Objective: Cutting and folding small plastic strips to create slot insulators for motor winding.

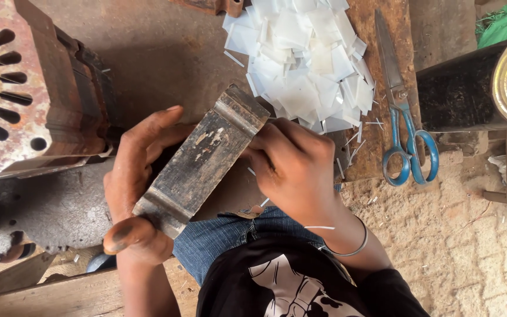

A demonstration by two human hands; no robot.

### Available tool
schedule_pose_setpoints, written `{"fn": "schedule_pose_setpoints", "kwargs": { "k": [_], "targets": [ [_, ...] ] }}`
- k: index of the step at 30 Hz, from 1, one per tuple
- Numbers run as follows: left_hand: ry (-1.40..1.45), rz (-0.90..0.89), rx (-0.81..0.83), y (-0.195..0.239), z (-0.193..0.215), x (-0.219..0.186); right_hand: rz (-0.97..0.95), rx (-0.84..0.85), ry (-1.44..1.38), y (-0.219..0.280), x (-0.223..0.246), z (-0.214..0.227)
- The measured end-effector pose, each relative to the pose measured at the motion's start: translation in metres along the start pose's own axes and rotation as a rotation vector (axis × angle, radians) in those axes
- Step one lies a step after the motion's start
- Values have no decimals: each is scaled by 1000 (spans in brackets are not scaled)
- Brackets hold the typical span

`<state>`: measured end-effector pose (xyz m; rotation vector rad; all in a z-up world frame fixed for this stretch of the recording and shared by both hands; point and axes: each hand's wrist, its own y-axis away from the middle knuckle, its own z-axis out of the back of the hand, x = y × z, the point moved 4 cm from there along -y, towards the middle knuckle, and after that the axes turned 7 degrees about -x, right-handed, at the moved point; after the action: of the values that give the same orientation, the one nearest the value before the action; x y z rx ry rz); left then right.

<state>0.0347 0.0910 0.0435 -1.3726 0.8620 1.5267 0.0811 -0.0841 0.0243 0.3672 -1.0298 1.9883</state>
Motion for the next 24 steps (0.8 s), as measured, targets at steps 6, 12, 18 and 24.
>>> {"fn": "schedule_pose_setpoints", "kwargs": {
  "k": [6,12,18,24],
  "targets": [
    [-87,-209,-100,7,-3,9,138,-49,17,13,9,25],
    [-38,-295,-202,17,-1,13,-9,-14,-30,4,7,17],
    [-120,-338,-301,31,9,28,-46,8,-139,3,6,9],
    [-71,-632,-633,77,23,51,-6,-244,-81,57,-45,54]
  ]
}}
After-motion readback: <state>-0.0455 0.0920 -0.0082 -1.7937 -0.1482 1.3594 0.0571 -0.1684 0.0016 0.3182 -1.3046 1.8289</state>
